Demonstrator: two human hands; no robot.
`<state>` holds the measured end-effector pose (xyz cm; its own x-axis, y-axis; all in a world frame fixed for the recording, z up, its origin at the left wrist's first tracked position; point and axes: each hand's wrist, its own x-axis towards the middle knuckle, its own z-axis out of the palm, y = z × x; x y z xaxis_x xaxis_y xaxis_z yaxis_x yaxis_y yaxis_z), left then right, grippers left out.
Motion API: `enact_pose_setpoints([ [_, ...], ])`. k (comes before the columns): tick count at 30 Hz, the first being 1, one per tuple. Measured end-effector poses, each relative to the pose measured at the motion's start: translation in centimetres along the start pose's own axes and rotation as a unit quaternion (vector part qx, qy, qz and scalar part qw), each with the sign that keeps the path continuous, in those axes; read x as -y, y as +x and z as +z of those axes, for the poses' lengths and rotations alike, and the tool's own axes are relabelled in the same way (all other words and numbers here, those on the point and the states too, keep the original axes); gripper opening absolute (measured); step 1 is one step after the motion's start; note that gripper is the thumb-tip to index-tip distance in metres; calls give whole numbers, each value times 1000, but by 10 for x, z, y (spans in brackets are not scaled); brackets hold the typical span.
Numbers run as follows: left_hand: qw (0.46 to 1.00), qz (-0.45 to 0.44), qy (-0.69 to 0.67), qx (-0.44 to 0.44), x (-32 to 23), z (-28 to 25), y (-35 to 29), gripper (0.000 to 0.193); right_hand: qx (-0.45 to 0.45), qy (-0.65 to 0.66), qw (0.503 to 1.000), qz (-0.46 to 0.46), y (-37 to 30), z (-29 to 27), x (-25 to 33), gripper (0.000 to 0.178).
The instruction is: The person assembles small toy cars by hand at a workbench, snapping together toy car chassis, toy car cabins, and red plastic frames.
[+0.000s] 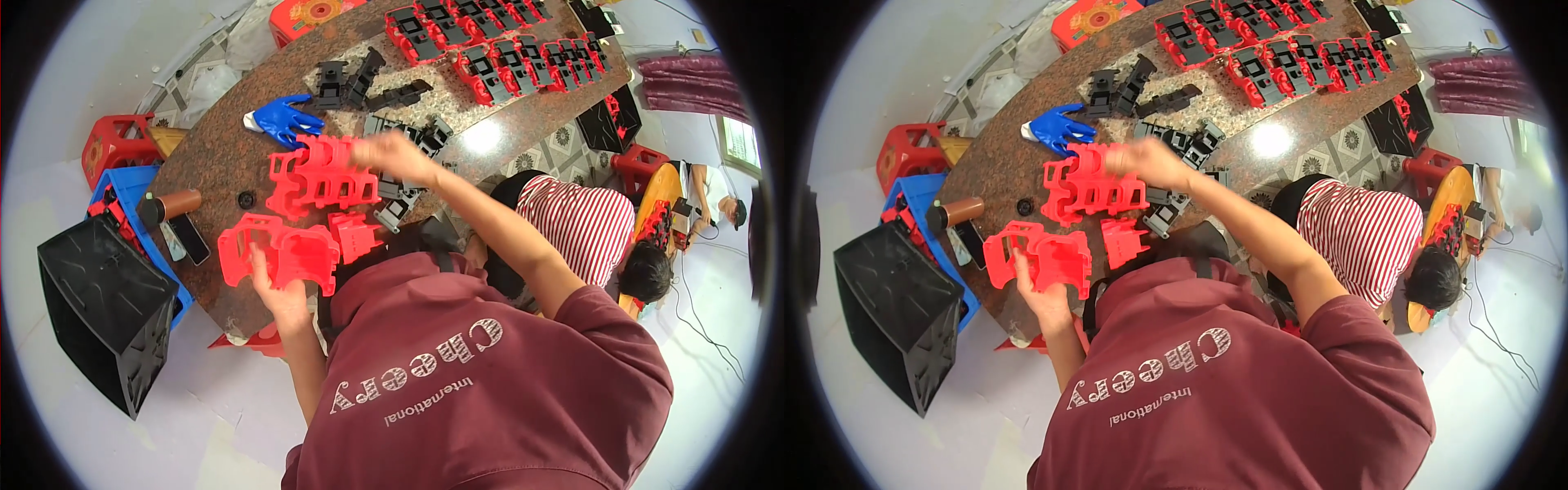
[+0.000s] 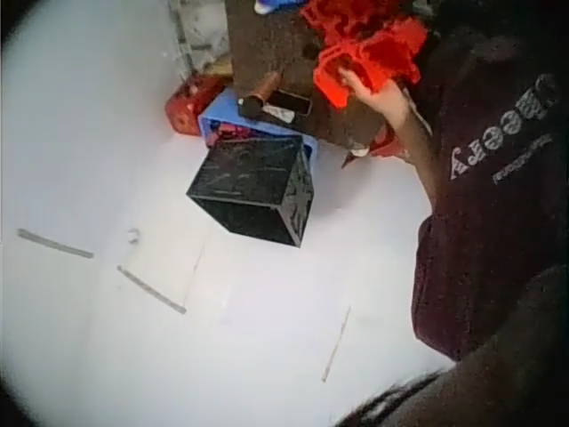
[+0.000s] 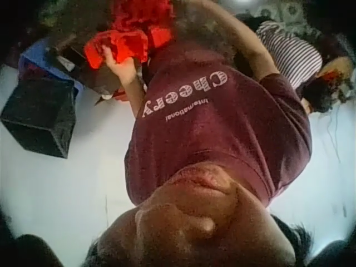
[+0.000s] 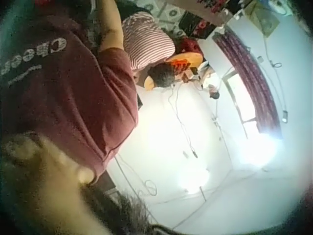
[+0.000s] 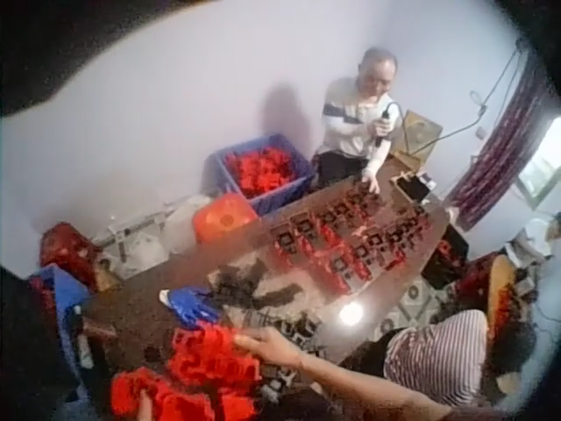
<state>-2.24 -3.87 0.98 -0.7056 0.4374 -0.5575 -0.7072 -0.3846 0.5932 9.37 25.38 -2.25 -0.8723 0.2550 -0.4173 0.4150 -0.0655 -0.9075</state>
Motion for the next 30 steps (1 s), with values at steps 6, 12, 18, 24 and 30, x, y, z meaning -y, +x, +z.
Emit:
enact_pose_setpoints([
  [6,994,-81,-27,60,7,36,-5,43,-360,-524,770,58,97,-77,-75,29],
  [12,987,-118,-32,108,17,64,4,46,-291,-494,804,157,81,-92,-83,31],
  [18,986,-133,44,85,13,75,33,36,-160,-214,920,-288,-86,-15,76,25],
  [24,977,-140,134,91,17,118,24,29,-106,-380,826,-402,-116,33,97,36],
  [30,974,-125,151,112,24,113,17,35,-112,-425,801,-405,-120,41,92,39],
])
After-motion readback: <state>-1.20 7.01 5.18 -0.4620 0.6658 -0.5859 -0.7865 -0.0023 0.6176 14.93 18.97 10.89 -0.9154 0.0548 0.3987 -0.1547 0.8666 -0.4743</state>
